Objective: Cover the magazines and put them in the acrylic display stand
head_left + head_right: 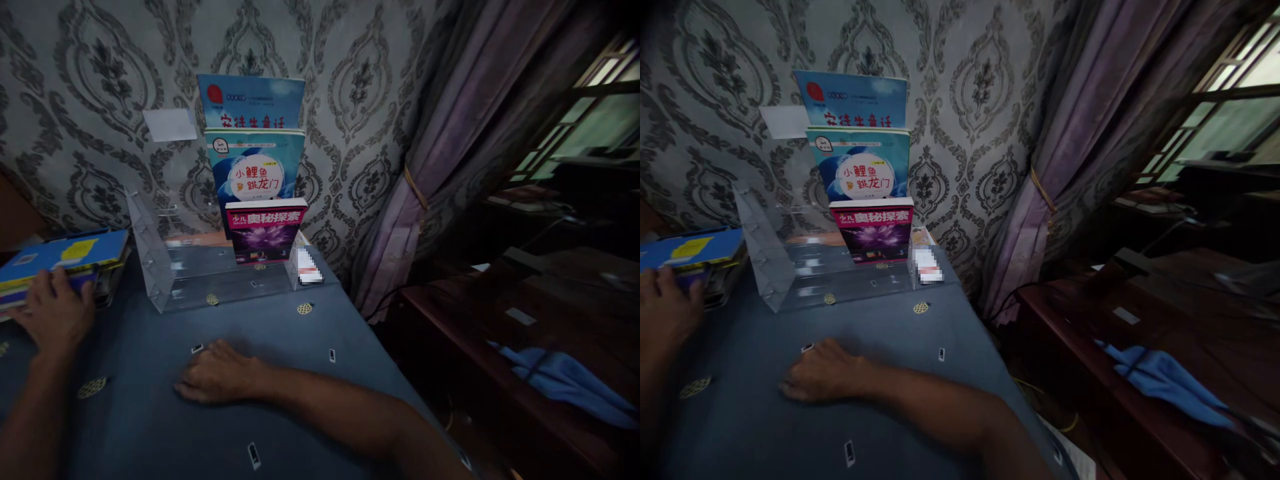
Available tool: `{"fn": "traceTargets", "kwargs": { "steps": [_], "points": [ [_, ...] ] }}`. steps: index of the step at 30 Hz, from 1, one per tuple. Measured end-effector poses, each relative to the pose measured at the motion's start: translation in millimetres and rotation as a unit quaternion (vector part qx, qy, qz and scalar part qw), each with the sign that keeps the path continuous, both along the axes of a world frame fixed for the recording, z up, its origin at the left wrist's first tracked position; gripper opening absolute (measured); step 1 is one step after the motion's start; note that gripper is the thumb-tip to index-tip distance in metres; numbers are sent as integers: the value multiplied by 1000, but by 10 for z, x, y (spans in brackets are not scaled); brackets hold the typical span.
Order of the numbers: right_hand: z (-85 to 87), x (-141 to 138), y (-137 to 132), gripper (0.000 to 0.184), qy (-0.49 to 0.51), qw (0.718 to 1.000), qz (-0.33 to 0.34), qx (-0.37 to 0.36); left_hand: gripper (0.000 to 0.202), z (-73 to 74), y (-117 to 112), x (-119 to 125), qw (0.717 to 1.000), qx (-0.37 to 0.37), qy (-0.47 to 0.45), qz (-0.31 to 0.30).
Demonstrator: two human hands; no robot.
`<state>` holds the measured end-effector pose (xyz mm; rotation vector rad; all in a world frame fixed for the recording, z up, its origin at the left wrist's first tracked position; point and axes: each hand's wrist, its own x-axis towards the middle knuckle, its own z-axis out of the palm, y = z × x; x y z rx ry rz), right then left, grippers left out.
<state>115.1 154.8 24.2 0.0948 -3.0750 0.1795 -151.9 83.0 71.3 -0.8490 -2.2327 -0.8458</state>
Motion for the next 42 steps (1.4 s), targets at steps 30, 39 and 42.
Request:
{"fn": "traceTargets", "kwargs": {
  "steps": [30,39,42],
  "points": [
    [-98,-16,-5,30,2,995,-52,-82,67,83,316,-418,981,-183,63,-9],
    [-38,-5,-1,32,10,997,-44,-69,48,234,424,-466,961,-271,47,14],
    [-69,-11,3,31,18,996,-44,-81,47,259,347,-402,958,-281,59,11]
  ]
}}
